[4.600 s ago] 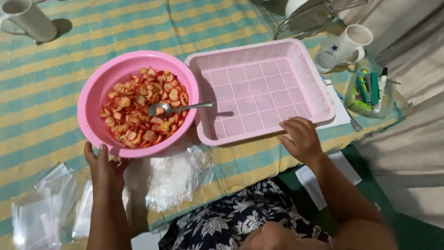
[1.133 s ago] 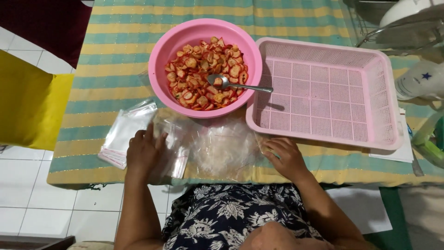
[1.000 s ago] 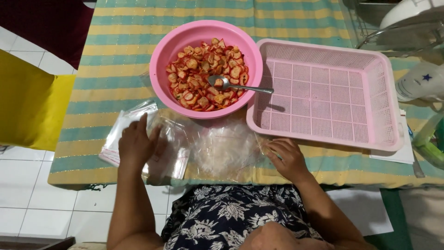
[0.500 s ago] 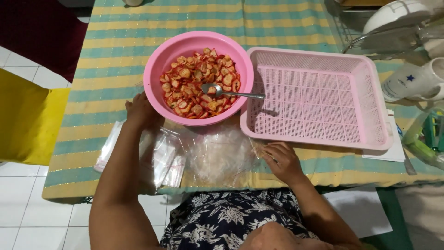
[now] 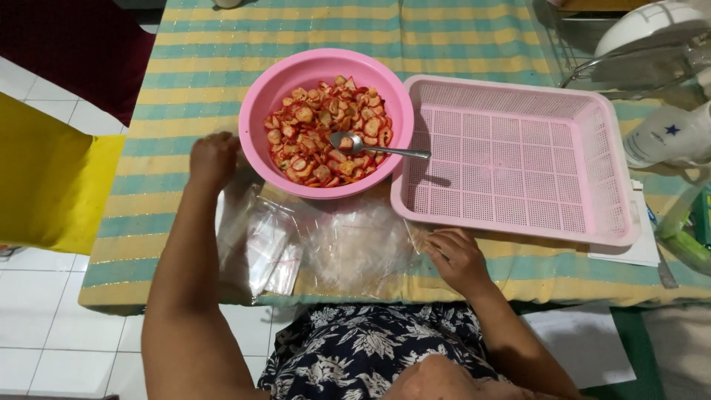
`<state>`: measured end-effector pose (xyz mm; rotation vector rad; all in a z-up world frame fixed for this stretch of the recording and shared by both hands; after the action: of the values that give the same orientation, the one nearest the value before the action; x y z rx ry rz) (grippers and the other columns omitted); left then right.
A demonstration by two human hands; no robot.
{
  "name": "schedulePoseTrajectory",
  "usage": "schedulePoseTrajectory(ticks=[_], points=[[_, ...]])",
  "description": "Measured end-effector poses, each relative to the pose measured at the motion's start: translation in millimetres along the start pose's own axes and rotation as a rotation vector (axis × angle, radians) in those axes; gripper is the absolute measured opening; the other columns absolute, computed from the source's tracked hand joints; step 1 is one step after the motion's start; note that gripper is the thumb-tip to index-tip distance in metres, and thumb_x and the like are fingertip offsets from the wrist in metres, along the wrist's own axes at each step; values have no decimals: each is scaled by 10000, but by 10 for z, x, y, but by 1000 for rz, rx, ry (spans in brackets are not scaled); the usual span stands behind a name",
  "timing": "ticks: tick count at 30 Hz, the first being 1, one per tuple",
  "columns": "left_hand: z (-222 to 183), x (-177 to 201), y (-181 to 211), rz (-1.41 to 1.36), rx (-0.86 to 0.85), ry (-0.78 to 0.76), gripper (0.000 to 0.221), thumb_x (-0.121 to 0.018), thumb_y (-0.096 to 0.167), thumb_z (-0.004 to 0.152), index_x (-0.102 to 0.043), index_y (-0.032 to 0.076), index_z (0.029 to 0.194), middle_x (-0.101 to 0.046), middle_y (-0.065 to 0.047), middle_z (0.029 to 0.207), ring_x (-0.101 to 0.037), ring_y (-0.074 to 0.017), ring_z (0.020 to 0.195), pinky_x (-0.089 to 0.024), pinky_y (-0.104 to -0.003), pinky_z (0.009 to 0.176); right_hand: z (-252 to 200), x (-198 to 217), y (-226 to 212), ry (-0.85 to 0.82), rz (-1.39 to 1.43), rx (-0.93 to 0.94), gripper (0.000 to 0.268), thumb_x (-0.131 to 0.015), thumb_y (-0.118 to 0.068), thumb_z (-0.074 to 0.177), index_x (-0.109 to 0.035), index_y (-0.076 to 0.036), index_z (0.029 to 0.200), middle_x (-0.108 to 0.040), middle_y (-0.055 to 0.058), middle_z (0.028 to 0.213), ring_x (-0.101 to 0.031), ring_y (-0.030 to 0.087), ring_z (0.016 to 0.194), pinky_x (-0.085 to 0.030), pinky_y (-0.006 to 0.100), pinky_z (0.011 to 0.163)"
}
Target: The person places fried crackers into small plastic bags by hand and using a spoon, and then arranges the bags.
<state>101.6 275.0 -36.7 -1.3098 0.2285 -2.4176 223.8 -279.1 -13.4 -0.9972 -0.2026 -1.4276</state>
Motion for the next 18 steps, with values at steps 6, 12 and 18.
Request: schedulePoseTrajectory(ticks=[6,12,18], points=[[-138,836,-172,-56,77,92,167,-664,94,971,-777,214,1000,-773,-71,1070,-760,-294,965,-583,-372,777,40,28,-55,-6,14,-13,121,-736,-204,938,-773,-131,1027,-771,32,960,-732,290,993,-568,417,868],[-591,1538,54,-183,260,-33,158,-685,65,1056,-799,152,1122,-765,-117,1202,-712,-297,1174,-576,-403,1006,107,73,-126,-6,-10,-2,127,-727,-225,956,-773,-125,1019,-771,36,961,-736,286,983,-566,410,872],[-1149,1576,313,-389,300,-230,220,-667,140,1027,-776,173,1216,-719,-153,1200,-660,-373,1223,-522,-489,1084,72,45,-67,-13,-15,-7,159,-732,-219,959,-766,-109,1069,-763,67,1000,-726,314,1006,-563,434,870]])
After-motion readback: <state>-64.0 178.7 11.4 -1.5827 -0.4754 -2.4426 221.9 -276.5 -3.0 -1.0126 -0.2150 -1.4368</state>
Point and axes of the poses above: each hand's wrist, its own z-axis towards the middle knuckle, its own x-axis out of the back of the hand, y = z × x, the point moved 8 cm from there along z, towards the middle knuckle
